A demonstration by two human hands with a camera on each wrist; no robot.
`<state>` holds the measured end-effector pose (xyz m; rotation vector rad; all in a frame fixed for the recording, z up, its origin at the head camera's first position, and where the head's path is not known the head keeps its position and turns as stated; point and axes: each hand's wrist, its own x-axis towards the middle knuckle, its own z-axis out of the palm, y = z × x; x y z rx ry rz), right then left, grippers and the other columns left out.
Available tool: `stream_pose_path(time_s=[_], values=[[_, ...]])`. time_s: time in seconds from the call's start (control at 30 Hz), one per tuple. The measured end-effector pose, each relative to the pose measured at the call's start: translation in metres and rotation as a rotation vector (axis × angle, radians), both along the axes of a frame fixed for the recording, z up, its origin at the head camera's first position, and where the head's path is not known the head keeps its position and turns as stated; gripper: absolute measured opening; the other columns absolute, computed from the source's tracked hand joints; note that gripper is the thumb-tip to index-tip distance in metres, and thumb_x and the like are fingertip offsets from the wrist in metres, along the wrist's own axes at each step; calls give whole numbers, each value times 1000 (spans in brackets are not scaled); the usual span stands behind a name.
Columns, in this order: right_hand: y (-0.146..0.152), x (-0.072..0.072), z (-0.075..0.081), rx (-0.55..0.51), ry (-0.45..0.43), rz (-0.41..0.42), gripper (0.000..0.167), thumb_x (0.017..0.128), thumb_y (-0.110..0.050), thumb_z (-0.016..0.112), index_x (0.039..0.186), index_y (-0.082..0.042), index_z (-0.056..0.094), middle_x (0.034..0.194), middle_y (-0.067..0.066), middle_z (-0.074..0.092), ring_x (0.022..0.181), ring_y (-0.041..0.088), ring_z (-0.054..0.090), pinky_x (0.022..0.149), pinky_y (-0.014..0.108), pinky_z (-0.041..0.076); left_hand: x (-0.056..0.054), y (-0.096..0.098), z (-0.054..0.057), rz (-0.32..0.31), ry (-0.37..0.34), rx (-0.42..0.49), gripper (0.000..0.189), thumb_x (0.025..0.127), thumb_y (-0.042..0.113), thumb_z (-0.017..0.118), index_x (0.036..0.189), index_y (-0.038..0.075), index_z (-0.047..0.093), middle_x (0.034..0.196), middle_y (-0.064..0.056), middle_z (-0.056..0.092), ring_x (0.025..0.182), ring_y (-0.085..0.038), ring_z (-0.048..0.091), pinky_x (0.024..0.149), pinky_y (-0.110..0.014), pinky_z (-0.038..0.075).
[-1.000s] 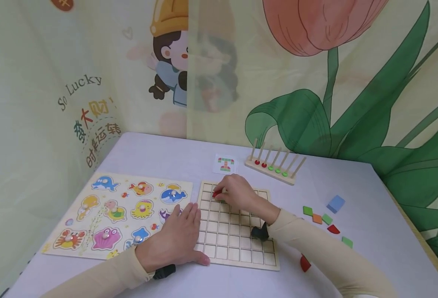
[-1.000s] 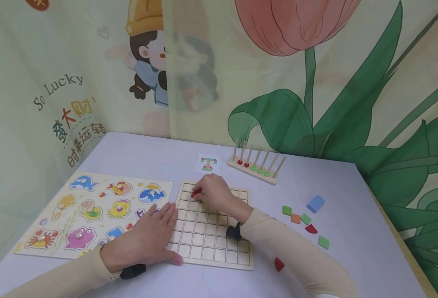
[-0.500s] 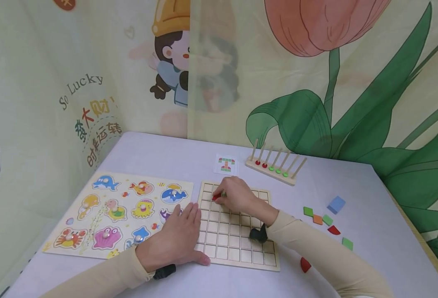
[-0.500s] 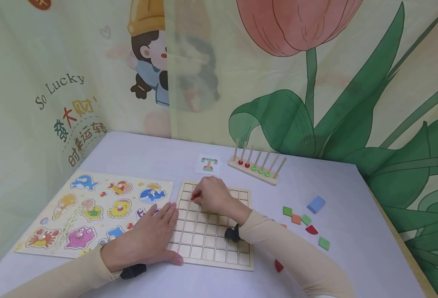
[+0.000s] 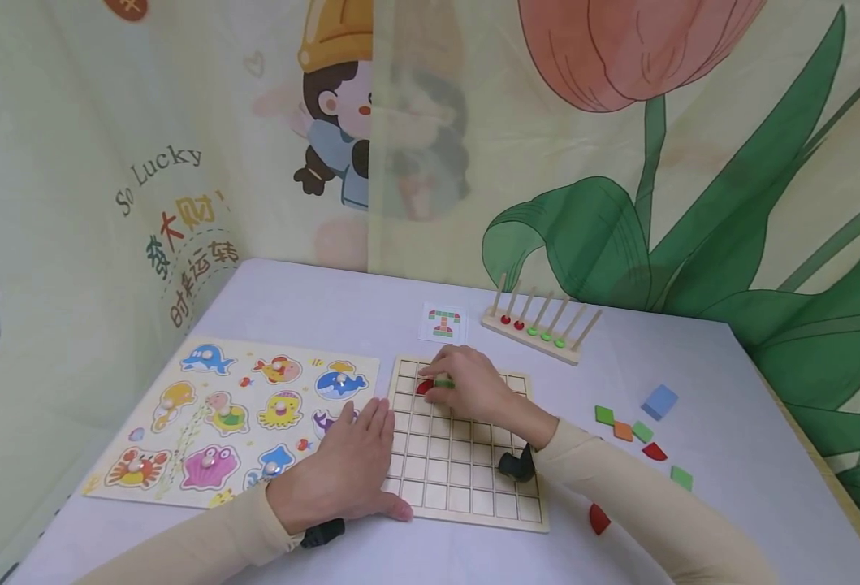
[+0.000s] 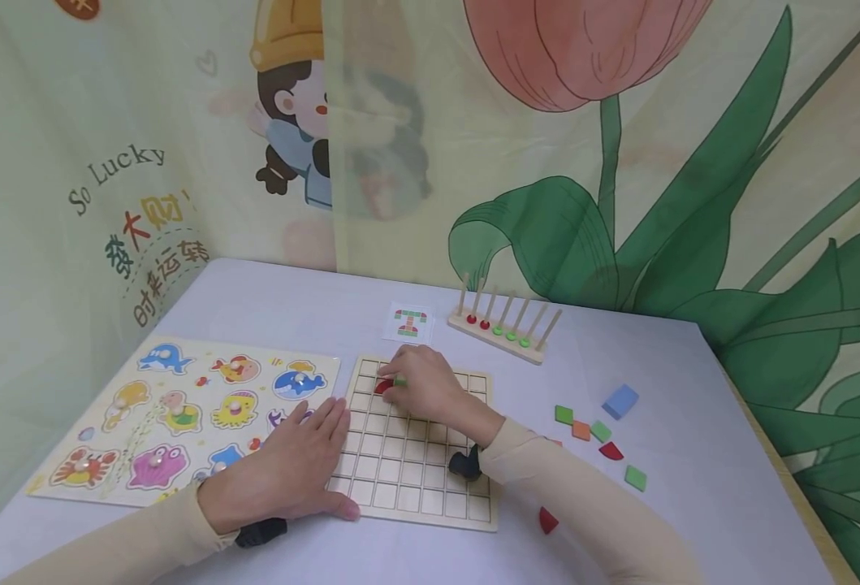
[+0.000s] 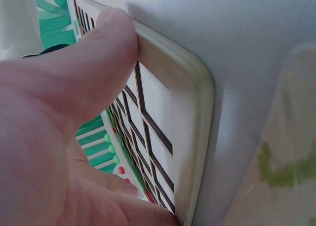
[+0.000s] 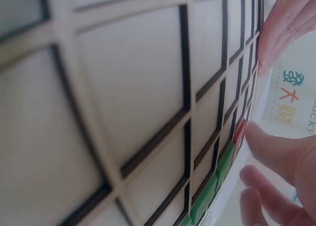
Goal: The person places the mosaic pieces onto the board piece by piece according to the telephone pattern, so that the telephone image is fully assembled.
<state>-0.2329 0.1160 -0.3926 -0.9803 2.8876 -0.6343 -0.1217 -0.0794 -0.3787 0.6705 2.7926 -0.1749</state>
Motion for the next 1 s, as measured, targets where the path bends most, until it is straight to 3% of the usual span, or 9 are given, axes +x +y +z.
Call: stream_pose_path(time_s=[0.13, 0.37, 0.57, 0.77, 1.0], values=[[10, 2, 0, -51, -13, -30, 35, 87, -21, 83, 120, -14, 78, 114, 5, 76, 104, 24, 65, 87, 39, 54, 0, 0, 0, -4, 5, -14, 120, 74, 88, 61, 154, 0, 43, 165, -17, 38, 156, -31, 33, 126, -53, 30], [35, 14, 3, -128, 3, -28, 35, 88, -21, 82, 121, -12, 77, 114, 8, 75, 93, 26, 65, 74, 29, 51, 1, 1, 0, -2, -2, -10, 120, 75, 87, 61, 154, -1, 42, 164, -18, 38, 156, -32, 33, 126, -52, 30], [70, 30, 2, -160, 59, -70, 34, 86, -18, 83, 118, -9, 78, 111, 8, 75, 101, 28, 68, 76, 38, 57, 1, 2, -1, -1, -5, -4, 120, 75, 86, 62, 154, -2, 42, 164, -19, 38, 156, -32, 33, 126, -52, 30], [113, 46, 3, -158, 30, -220, 34, 85, -17, 84, 118, -10, 78, 112, 8, 76, 96, 27, 67, 74, 36, 54, 2, 1, -1, 8, -11, 9, 120, 75, 85, 64, 154, -2, 42, 164, -19, 37, 156, -33, 32, 126, -53, 30], [156, 61, 12, -117, -25, -431, 37, 87, -16, 82, 122, -9, 76, 120, 16, 72, 101, 33, 64, 60, 22, 52, 2, -1, 0, 9, -17, 7, 120, 75, 86, 63, 154, -2, 41, 164, -19, 37, 156, -33, 32, 126, -53, 30]])
